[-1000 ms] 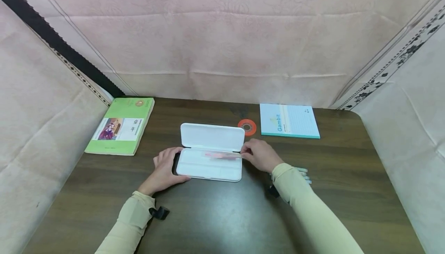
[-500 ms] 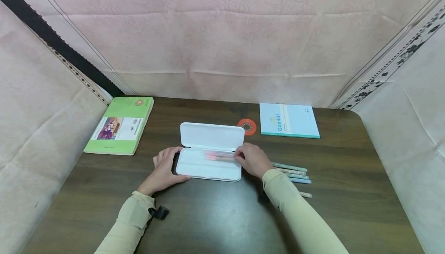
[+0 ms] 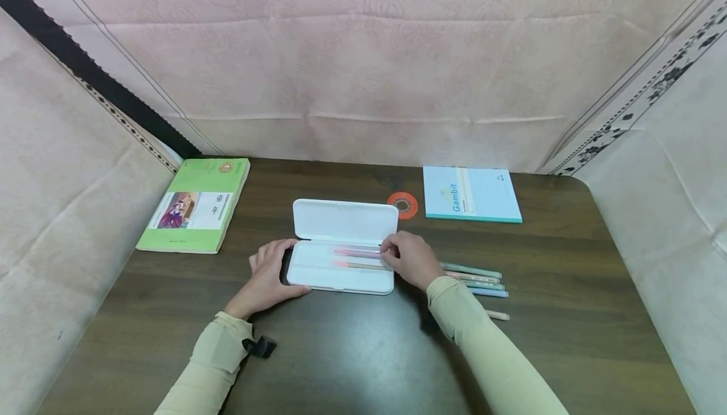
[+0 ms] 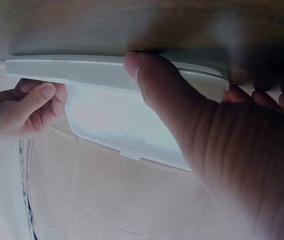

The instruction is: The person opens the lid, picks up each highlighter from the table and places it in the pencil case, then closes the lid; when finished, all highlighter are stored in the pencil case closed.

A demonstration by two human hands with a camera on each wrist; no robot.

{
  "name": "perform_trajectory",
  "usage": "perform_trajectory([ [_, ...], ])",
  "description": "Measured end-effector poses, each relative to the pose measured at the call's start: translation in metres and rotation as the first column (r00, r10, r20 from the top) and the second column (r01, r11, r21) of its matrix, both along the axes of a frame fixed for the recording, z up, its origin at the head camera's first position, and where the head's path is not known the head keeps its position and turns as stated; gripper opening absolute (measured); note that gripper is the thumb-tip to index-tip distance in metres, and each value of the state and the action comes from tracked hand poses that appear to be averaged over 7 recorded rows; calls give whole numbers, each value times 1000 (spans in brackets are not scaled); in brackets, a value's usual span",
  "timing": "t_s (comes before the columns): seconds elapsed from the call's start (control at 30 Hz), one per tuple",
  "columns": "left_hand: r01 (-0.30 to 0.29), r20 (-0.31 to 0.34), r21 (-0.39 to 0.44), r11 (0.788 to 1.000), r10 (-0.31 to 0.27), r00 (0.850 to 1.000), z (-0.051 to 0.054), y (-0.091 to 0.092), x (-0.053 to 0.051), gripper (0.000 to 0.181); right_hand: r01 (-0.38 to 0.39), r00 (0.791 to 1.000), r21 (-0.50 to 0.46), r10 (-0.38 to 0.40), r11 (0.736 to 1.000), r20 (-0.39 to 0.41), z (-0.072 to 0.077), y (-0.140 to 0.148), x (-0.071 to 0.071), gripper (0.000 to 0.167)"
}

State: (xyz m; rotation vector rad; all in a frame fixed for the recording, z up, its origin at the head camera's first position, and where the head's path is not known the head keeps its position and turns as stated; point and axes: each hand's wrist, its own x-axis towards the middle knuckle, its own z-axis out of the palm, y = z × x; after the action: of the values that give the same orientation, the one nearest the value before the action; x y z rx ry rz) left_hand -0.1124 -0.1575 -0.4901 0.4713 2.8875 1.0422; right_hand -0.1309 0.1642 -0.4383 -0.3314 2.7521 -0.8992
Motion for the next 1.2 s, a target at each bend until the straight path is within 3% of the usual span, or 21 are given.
perform_trajectory([
  [0.37, -1, -5, 6, 1000, 1, 1000, 0, 0, 0, 97, -5, 1000, -38, 6, 999, 9, 3, 2, 0, 15],
  [0.7, 2, -6, 4, 1000, -2, 1000, 3, 0, 1, 97, -8, 999, -34, 7, 999, -40, 13, 9, -3, 13],
  [1.2, 2, 2, 2, 1000, -2, 1000, 5, 0, 2, 97, 56, 997, -35, -57, 998, -44, 31, 47, -7, 18],
])
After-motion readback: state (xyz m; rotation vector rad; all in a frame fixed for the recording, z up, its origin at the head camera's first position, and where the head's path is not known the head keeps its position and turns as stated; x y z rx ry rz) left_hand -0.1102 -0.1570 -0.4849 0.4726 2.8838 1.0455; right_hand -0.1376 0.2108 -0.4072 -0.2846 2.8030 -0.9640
